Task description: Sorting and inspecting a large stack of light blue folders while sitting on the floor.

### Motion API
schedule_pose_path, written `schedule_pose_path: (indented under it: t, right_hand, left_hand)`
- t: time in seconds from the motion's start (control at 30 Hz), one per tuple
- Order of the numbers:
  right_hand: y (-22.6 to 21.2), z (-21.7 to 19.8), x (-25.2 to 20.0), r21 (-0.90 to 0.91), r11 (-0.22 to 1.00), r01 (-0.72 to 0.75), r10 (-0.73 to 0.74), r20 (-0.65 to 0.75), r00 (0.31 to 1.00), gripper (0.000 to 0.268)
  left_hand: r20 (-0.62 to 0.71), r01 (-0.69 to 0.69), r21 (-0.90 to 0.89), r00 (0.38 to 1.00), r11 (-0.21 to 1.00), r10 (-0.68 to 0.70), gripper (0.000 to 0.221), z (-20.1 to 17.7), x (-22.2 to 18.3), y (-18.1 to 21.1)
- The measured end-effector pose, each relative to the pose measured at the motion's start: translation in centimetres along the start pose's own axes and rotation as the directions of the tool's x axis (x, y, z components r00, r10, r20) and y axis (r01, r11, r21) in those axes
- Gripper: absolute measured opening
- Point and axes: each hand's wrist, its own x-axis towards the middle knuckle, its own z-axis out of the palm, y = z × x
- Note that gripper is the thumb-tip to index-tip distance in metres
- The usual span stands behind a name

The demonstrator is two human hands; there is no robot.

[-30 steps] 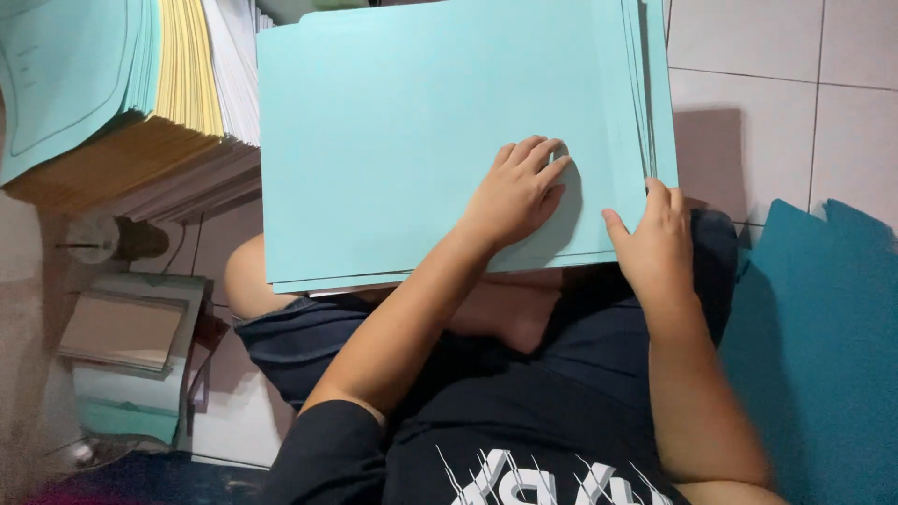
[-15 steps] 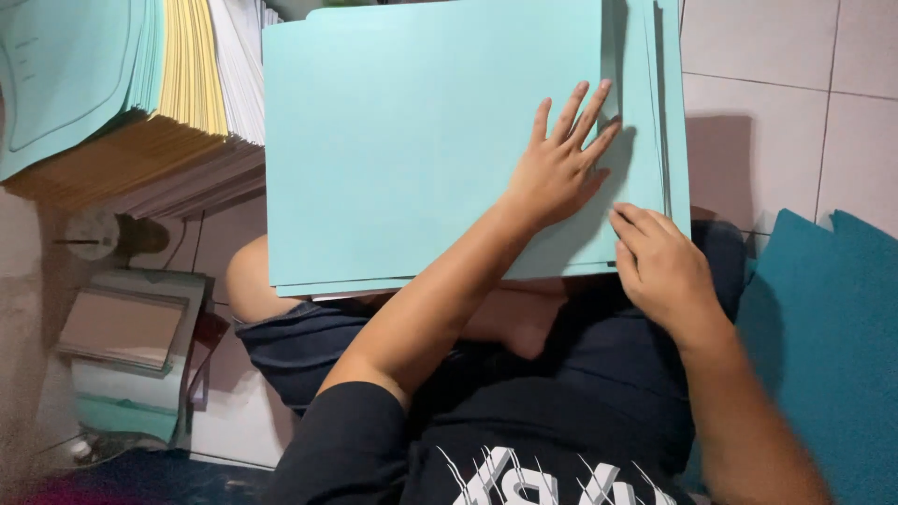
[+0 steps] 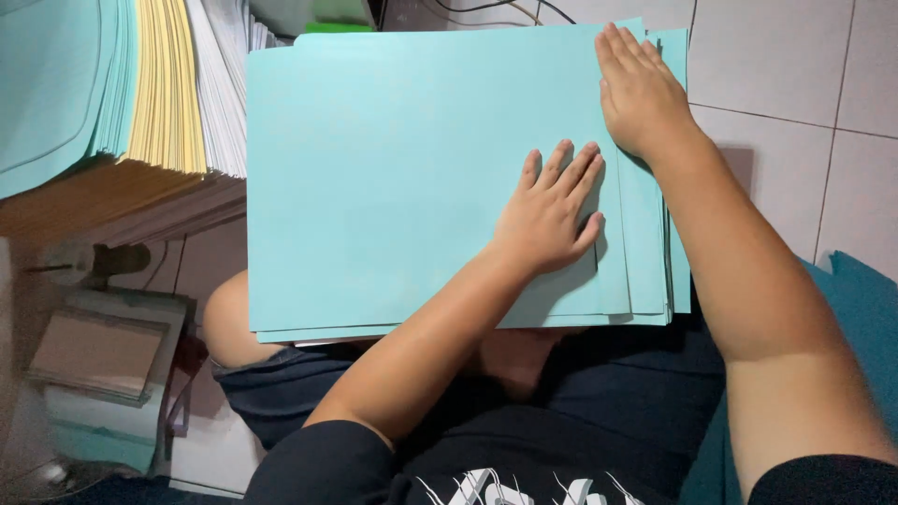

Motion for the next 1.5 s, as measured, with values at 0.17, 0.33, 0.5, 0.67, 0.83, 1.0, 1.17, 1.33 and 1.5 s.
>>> schedule_pose_path:
  t: [0.17,0.33,0.5,0.67,0.83,1.0,1.17,1.33,1.5]
  right_hand:
    - [-1.7,-1.3,-0.6,-0.006,1.000,-0.019,0.019,-0.026,0.999,0.057]
    - [-6.6,-1.5,-11.5,0.026,0.999,-0.047,0.046,0.050,0.998,0.064]
    - [-9.6,1.7,-22.9,-0.095,0.995,0.024,-0.030,-0.057,0.998,0.069]
    - [-8.1,2.0,-21.4,-0.190,0.982,0.018,-0.022,-0.022,0.999,0.070]
    - [-5.8,-1.0,-10.1,-0.013,0.993,-0.120,0.121,0.153,0.981,0.064]
    - [-2.5,-1.2,-0.3,0.003,0.999,-0.044,0.043,0.126,0.991,0.063]
    - [-2.4,-0.9,-1.5,-0.014,0.999,-0.037,0.037,0.053,0.998,0.064]
    - [-7.1,1.1,-12.9,0.028,0.999,-0.023,0.027,-0.136,0.990,0.065]
    - [-12.7,3.7,-24.4,-0.092,0.985,-0.149,0.123,-0.246,0.961,0.061]
  left_hand:
    - [-0.035,0.044,-0.066,0.998,0.997,-0.046,0.071,0.7,0.5,-0.3]
    - [-0.170,0.098,-0.140,0.978,0.985,-0.121,0.058,2.4,0.7,-0.2]
    - [-0.014,0.099,-0.018,0.995,0.995,-0.100,0.070,1.8,0.7,-0.1]
    - [0.043,0.111,-0.008,0.993,0.994,-0.111,0.073,0.8,0.8,0.0]
    - [0.027,0.122,0.033,0.992,0.992,-0.123,0.076,1.1,0.6,0.2]
    - [0.040,0.148,0.055,0.988,0.988,-0.150,0.077,0.8,0.5,0.2]
    - [0.023,0.165,0.039,0.986,0.985,-0.166,0.078,0.3,1.1,0.2]
    - [0.145,0.150,-0.044,0.979,0.988,-0.142,0.079,-0.4,0.8,0.1]
    - [0.083,0.155,-0.043,0.985,0.987,-0.151,0.078,0.2,0.7,0.4]
